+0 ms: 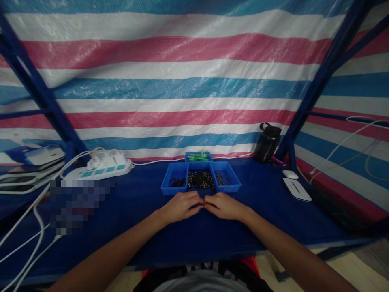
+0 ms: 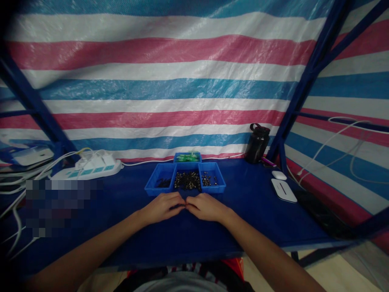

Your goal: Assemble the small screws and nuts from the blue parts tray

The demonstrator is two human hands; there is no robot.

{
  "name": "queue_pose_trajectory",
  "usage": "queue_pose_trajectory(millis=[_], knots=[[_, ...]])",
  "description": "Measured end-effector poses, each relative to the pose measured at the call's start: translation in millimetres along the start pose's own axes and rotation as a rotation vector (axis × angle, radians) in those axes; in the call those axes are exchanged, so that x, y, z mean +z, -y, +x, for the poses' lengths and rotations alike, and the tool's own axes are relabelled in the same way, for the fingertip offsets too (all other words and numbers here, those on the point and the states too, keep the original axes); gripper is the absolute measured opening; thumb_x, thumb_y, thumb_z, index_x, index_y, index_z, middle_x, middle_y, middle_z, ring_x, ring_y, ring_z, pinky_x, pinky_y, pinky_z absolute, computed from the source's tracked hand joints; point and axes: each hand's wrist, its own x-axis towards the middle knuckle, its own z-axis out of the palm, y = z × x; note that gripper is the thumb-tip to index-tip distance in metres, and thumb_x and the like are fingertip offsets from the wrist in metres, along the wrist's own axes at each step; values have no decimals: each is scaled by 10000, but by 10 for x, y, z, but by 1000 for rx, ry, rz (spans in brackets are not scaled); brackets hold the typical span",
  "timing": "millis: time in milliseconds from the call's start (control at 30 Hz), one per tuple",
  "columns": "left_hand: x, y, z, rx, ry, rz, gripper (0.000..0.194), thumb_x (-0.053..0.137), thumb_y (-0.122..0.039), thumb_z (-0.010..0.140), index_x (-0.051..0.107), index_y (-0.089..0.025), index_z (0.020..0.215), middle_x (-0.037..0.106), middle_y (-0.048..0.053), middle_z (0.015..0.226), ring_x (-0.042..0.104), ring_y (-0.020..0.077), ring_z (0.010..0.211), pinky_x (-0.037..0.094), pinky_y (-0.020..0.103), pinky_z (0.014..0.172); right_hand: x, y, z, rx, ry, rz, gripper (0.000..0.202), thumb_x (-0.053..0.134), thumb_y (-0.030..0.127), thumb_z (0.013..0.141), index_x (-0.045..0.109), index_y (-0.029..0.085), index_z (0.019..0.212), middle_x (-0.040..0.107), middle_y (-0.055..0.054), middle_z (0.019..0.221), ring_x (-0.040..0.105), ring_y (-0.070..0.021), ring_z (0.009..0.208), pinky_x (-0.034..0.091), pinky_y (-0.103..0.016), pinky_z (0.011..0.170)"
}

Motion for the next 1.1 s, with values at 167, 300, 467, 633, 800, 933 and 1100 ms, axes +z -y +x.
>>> queue_pose_trajectory(millis=[167, 300, 467, 633, 800, 933, 1100], knots=[[-14, 17, -21, -31, -49, -53, 123, 488, -184, 892, 576, -178, 978, 647, 24, 924, 620, 128, 811, 462, 201, 712, -12, 6, 11, 42, -8, 24, 195, 445, 299, 950, 602, 187, 979, 679, -24, 794, 624, -146, 712, 359, -224, 629], [-58, 95, -55, -74, -139, -24, 180, 497, -201, 880, 579, -179, 1039, 663, 14, 850, 619, 119, 703, 469, 205, 659, -9, -19, 16, 130, -31, -3, 237, 460, 312, 938, 602, 200, 1091, 691, -31, 815, 642, -168, 749, 373, -234, 643], [-132, 209, -80, -123, -236, 78, 151, 476, -248, 914, 591, -168, 970, 628, -1, 714, 596, 111, 625, 462, 207, 618, 14, -59, 28, 258, -34, 7, 370, 468, 330, 926, 527, 200, 1267, 703, -42, 830, 653, -180, 753, 397, -244, 670], [-225, 239, -80, -72, -301, 189, 170, 457, -242, 932, 607, -169, 967, 663, 39, 853, 626, 136, 772, 479, 227, 716, 47, -90, 39, 316, -51, -3, 499, 455, 387, 924, 434, 174, 1374, 716, -60, 824, 662, -208, 767, 409, -262, 674], [-317, 352, -86, -337, -442, 298, 208, 453, -265, 927, 621, -164, 994, 671, 42, 874, 620, 146, 762, 476, 243, 732, 57, -98, 41, 366, -36, -17, 558, 452, 399, 922, 388, 147, 1415, 721, -69, 824, 665, -213, 783, 415, -265, 689], [-342, 472, -106, -561, -346, 345, 169, 494, -262, 886, 639, -193, 939, 665, 15, 798, 612, 161, 713, 459, 245, 658, 47, -95, 41, 381, -16, -2, 564, 466, 397, 916, 392, 141, 1413, 722, -71, 834, 667, -208, 794, 416, -258, 697], [-311, 469, -98, -601, -297, 373, 158, 498, -255, 872, 642, -200, 908, 655, 14, 752, 599, 175, 701, 441, 262, 657, 44, -101, 41, 384, -14, -14, 564, 466, 405, 913, 392, 155, 1414, 723, -73, 838, 669, -221, 814, 420, -269, 707]])
